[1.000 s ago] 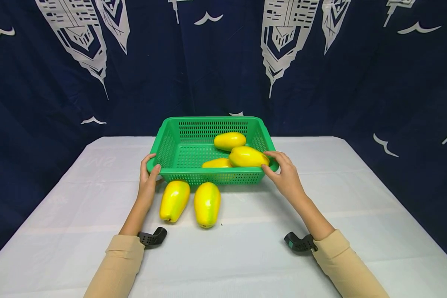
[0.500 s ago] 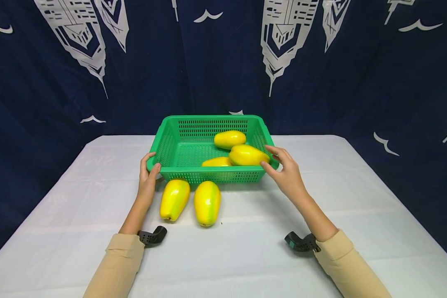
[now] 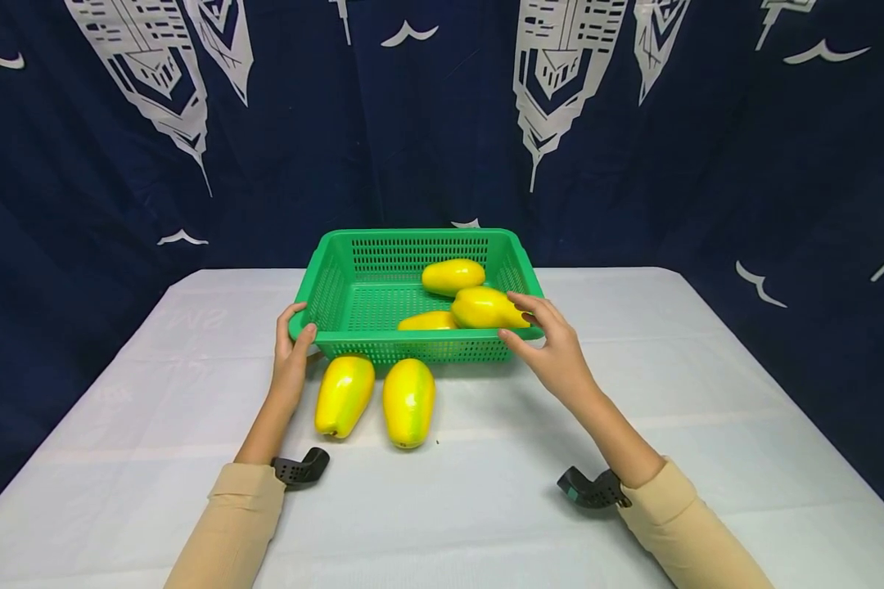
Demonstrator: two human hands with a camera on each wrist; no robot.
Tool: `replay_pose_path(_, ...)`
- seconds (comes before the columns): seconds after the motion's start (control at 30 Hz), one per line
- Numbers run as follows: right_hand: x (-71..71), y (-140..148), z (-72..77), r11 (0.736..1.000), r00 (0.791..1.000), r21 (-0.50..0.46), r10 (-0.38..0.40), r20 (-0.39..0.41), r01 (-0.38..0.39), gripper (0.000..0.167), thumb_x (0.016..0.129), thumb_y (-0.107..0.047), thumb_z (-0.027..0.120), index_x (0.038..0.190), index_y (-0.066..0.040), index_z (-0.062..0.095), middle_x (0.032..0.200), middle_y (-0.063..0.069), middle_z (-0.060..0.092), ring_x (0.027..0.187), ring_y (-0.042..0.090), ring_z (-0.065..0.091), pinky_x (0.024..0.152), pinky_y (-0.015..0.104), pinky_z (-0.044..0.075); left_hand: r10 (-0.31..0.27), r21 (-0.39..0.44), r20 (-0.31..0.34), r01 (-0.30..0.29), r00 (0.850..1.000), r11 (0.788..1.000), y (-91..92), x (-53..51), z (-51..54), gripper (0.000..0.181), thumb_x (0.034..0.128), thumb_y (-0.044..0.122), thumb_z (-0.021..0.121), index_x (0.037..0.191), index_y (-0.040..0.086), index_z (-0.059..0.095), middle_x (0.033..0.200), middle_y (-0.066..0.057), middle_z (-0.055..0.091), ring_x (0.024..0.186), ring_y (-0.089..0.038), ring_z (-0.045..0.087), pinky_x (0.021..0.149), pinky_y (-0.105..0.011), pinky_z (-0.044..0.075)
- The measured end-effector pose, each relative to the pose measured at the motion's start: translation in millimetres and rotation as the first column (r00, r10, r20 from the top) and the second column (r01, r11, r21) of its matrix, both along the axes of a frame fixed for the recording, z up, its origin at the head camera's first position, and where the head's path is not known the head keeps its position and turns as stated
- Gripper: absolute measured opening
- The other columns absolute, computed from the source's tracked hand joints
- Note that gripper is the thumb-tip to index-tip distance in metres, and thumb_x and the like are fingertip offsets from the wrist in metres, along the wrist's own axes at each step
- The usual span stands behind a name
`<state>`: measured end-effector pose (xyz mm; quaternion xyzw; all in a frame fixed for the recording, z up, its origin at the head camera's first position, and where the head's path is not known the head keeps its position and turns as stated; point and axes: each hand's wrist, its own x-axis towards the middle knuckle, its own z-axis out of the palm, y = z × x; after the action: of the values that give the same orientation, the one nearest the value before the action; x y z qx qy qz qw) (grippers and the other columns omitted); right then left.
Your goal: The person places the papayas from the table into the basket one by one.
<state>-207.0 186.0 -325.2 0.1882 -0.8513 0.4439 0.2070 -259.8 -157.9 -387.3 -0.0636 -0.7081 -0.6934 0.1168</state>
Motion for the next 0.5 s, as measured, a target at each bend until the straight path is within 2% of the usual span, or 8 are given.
replay_pose_path(0.33, 10.1, -15.0, -2.9, 0.999, 0.998, 0.020, 0.045, 0.047, -0.046, 0.053, 0.082, -0.016, 0.066, 0.131, -0.010, 0.046, 0.132, 0.008, 0.045, 0.117, 0.025, 0.047, 0.100, 0.037, 0.039, 0.003, 0.001, 0.001, -0.003, 1.000, 1.000, -0.3, -0.8, -1.2, 0.047, 0.0936, 0.031, 0.042, 0.136, 0.022, 0.025, 0.143, -0.010, 0.021, 0.118, -0.026, 0.034, 0.095, -0.055, 0.035)
replay_pose_path(0.5, 13.4, -22.0, -6.8, 0.997, 0.998, 0.038, 0.066, 0.023, -0.067, 0.053, 0.081, -0.016, 0.068, 0.129, -0.010, 0.048, 0.130, 0.007, 0.048, 0.113, 0.026, 0.049, 0.097, 0.040, 0.042, 0.001, 0.007, -0.005, 0.000, 1.000, 1.000, 0.0, -0.9, -1.0, 0.047, 0.0938, 0.030, 0.042, 0.137, 0.022, 0.025, 0.141, -0.011, 0.024, 0.118, -0.027, 0.035, 0.095, -0.055, 0.035)
